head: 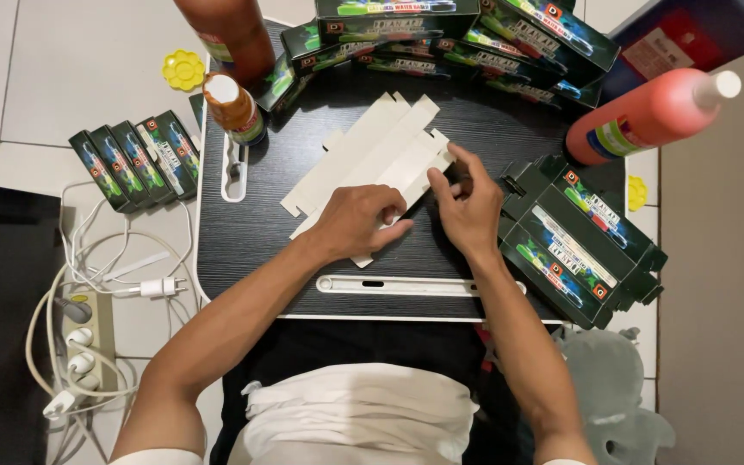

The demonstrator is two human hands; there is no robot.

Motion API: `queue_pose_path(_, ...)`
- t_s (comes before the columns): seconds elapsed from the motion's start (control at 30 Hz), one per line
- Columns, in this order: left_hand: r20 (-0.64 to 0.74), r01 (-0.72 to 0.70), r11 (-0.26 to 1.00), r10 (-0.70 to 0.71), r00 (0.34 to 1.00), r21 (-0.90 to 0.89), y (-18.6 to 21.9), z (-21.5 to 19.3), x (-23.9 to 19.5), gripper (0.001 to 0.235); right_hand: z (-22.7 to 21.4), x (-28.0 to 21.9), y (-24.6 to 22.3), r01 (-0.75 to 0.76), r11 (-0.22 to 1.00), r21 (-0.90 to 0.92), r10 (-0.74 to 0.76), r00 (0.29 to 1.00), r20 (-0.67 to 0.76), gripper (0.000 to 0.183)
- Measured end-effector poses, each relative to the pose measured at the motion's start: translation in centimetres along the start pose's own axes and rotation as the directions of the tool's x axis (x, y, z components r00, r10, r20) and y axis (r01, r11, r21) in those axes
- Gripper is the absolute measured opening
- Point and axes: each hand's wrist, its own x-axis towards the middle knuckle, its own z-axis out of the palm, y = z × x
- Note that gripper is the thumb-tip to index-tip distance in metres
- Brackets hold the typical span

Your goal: The person folds flat cardboard pieces into small rectangular boxes, tucks the flaps, and places the finished boxes on the table. The process is repeated with multiple identical pieces.

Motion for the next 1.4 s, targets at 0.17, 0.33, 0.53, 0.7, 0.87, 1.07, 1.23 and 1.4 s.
queue_pose_path(0.17,-0.012,0.010,0.998,-0.011,1.000,-0.069,-0.9,0.3,-0.1,0.015,0.2,-0.1,1.1,0.103,0.994,0.024,-0.104,0.994,0.031,0.041)
queue_pose_path(0.33,-0.024,-0.002,0.997,0.000,1.000,-0.076,-0.6,0.0,0.0,0.014,0.6,0.4,2.4,0.141,0.990,-0.012,-0.140,0.989,0.035,0.046)
queue_pose_path(0.53,-0.050,-0.009,0.999,0.007,0.999,-0.033,-0.4,0.2,0.0,0.014,0.3,1.6,1.1,0.169,0.973,-0.155,-0.152,0.982,0.112,0.049)
queue_pose_path(0.7,-0.049,0.002,1.000,-0.002,0.999,-0.013,-0.5,0.2,0.0,0.014,1.0,3.3,1.9,0.120,0.973,-0.198,-0.081,0.977,0.196,0.049)
queue_pose_path(0.87,-0.083,0.025,1.000,-0.024,0.996,0.018,-0.6,0.4,-0.2,0.016,2.2,3.1,1.9,-0.004,0.994,-0.108,0.017,0.992,0.122,0.062)
queue_pose_path(1.07,-0.082,0.022,0.999,-0.018,0.997,0.046,-0.6,0.1,0.2,0.020,2.7,1.9,2.0,0.084,0.992,-0.095,-0.083,0.996,0.019,0.050)
queue_pose_path(1.23,-0.064,-0.007,0.994,0.014,0.998,0.111,-0.8,0.7,-0.3,0.014,2.4,1.5,2.9,0.129,0.986,-0.103,-0.128,0.992,0.019,0.033)
queue_pose_path(1.4,-0.042,0.016,0.991,-0.011,0.999,0.133,-0.9,0.4,0.1,0.015,2.5,2.0,3.2,0.137,0.989,-0.062,-0.137,0.990,0.015,0.024)
